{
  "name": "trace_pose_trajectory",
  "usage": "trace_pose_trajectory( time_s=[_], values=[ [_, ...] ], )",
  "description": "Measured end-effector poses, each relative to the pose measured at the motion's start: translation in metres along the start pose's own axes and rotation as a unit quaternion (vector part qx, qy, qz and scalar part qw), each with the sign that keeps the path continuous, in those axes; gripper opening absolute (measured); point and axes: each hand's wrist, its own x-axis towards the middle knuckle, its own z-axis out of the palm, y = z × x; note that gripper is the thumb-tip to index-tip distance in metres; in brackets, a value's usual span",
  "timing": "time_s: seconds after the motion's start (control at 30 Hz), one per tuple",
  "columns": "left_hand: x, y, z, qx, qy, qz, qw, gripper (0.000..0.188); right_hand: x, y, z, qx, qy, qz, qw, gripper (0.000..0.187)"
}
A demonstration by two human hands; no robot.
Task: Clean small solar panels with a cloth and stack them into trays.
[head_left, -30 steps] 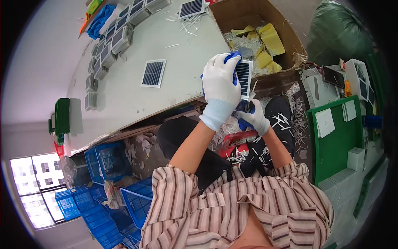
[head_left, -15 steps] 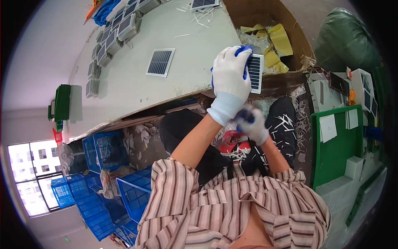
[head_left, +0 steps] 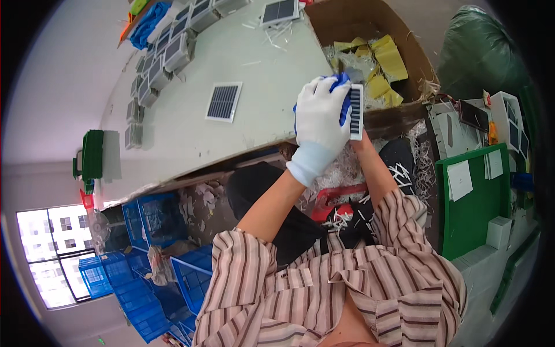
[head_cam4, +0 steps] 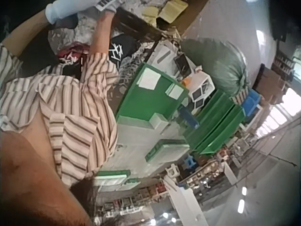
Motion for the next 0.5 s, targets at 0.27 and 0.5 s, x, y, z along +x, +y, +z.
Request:
trace_pose_trajectory(
  time_s=[0.27,0.5],
  values=[
    [0.002,-0.006,-0.016,0.082,-0.046,-0.020,0.995,0.045,-0.034,-0.040,-0.055,-0.479,-0.104,-0.201,0.848,0.028],
    [-0.001,0.003,0.004,0.011,0.038,-0.042,0.998,0.031,-0.062,-0.023,-0.035,-0.536,-0.098,-0.272,0.793,0.011]
  ],
)
